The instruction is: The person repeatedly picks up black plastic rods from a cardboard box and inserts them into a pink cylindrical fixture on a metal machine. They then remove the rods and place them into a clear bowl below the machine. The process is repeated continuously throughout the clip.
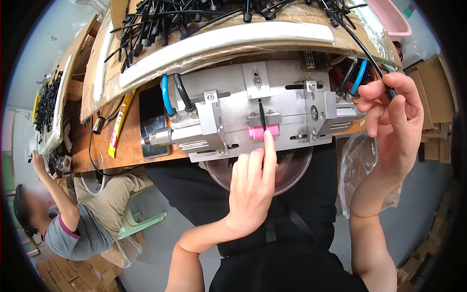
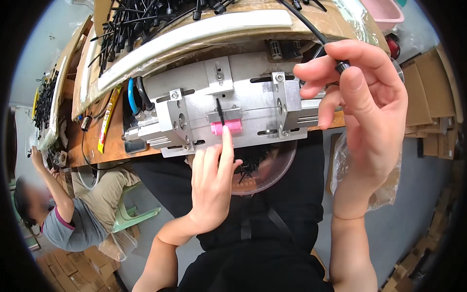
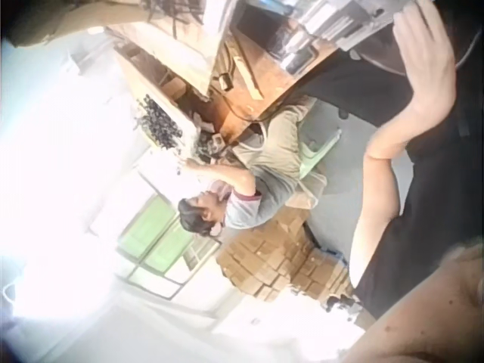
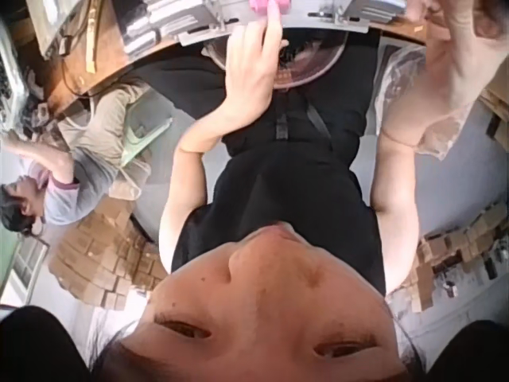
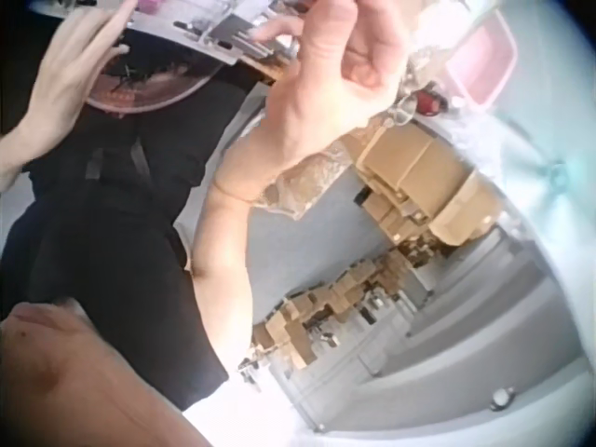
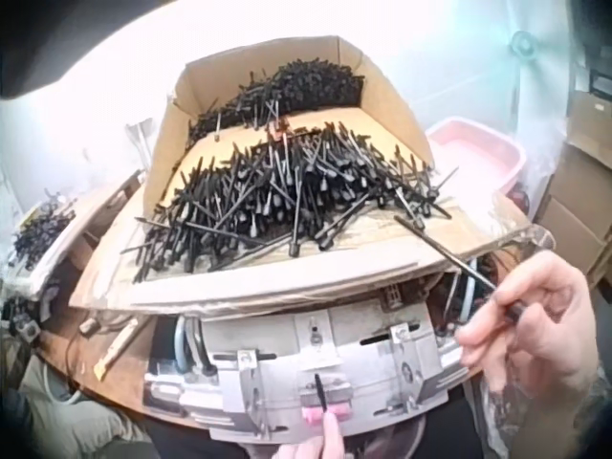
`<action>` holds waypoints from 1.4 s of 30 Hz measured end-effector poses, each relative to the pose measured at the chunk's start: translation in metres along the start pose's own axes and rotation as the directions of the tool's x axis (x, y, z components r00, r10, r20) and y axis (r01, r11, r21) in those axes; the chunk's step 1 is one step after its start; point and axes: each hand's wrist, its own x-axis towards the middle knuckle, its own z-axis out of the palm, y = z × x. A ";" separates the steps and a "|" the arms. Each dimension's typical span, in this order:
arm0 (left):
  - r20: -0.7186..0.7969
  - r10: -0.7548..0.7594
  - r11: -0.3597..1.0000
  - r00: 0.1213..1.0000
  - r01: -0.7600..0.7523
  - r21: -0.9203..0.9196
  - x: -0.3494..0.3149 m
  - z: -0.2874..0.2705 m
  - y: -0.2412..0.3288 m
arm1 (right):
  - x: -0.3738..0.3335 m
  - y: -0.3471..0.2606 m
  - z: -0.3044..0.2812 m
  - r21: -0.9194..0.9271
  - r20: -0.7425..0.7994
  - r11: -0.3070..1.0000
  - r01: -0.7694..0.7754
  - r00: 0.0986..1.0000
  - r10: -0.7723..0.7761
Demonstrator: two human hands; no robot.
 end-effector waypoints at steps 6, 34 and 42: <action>0.061 0.022 0.999 0.998 -0.020 -0.027 0.013 0.003 -0.005 | -0.011 0.005 0.016 -0.037 -0.172 0.989 0.144 0.974 -0.149; -0.130 0.032 0.969 0.991 -0.063 -0.239 0.068 -0.068 -0.031 | -0.021 0.035 0.081 -0.700 0.243 0.593 0.397 0.914 -0.324; -0.148 0.188 0.961 0.971 -0.214 -0.178 0.186 -0.060 -0.066 | 0.155 0.019 0.030 -0.768 0.543 0.283 0.574 0.819 -0.188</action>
